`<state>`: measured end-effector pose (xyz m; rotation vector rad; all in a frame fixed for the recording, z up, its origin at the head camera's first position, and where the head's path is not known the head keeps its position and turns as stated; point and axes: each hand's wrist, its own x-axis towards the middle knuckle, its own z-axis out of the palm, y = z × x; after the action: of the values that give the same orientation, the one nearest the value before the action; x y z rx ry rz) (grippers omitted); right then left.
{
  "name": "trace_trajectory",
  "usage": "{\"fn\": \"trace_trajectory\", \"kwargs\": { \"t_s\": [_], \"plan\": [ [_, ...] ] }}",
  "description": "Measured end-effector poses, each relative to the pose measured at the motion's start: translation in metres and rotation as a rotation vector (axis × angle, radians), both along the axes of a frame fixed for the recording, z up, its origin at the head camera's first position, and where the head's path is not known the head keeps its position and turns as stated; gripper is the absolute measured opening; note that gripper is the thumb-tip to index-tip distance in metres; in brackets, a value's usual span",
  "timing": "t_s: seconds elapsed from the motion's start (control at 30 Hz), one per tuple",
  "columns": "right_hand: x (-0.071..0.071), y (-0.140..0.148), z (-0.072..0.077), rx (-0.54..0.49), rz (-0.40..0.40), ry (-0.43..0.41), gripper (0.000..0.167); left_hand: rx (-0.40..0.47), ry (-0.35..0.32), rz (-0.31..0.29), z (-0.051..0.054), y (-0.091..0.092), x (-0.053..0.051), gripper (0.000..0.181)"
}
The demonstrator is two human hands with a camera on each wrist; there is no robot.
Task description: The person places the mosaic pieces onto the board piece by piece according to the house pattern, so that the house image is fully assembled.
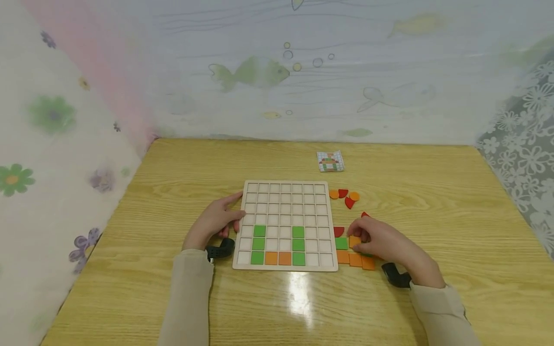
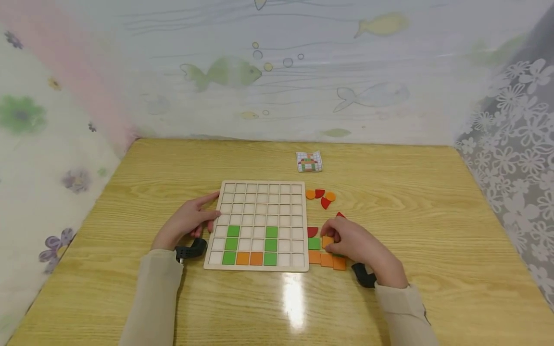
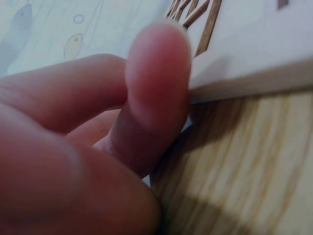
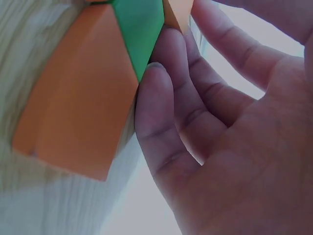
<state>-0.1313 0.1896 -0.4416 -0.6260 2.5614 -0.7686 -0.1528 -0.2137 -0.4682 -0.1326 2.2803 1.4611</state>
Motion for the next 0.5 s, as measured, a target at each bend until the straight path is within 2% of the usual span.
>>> {"fn": "trace_trajectory", "kwargs": {
  "t_s": [0.27,0.5],
  "plan": [
    [0.0005,0.0000,0.0016,-0.014,-0.020,-0.034,0.017,0.018,-0.002,0.011,-0.0008,0.0006,0.0000,0.058],
    [-0.0035,0.0009,0.0019,-0.048,-0.033,0.054,0.012,0.014,0.003,0.015,0.0000,0.0012,-0.0006,0.058]
  ]
}}
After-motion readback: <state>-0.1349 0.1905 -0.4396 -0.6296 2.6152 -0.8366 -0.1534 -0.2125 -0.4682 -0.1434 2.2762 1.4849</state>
